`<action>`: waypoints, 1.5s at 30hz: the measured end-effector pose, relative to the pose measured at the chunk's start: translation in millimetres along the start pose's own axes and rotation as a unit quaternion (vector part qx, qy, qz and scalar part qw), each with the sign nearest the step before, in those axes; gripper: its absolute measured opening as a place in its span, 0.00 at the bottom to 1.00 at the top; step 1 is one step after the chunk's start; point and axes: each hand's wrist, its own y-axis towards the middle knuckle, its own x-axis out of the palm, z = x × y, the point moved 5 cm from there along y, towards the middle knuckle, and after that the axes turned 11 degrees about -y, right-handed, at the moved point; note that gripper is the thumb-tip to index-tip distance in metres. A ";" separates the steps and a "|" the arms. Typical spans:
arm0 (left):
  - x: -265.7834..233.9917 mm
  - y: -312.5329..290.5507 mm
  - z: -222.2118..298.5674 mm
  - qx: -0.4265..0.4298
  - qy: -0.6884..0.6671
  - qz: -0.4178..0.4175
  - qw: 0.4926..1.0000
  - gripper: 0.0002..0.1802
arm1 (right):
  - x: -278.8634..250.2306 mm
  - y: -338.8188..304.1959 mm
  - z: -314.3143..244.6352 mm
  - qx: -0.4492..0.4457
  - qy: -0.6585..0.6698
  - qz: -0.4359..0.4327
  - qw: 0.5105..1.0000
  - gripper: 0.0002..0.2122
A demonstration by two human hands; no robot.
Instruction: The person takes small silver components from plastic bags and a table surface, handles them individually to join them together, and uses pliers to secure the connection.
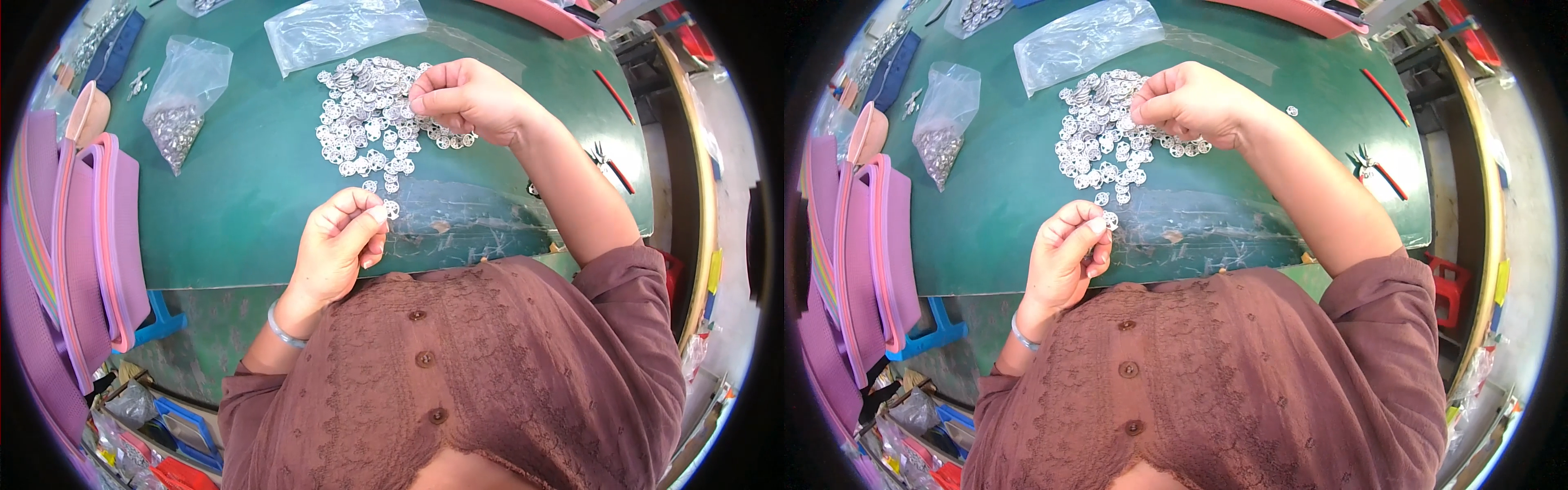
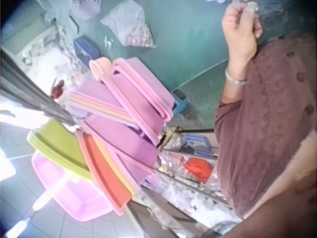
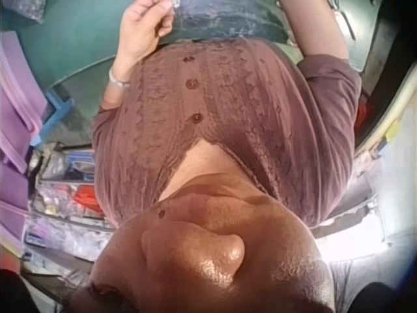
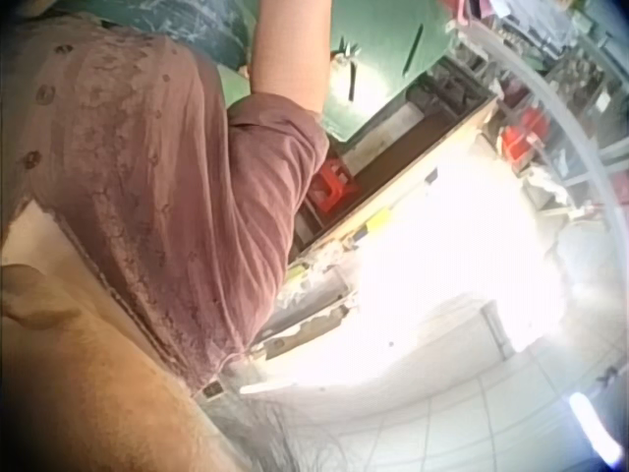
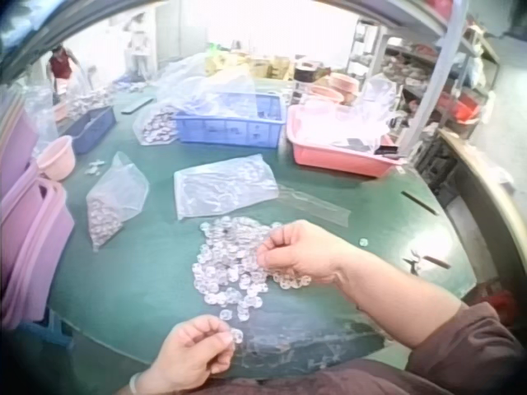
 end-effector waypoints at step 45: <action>3.5 -1.1 -1.7 0.028 0.032 -0.001 0.999 0.02 | -39.8 -141.6 54.6 -0.182 -0.539 0.182 0.802 0.06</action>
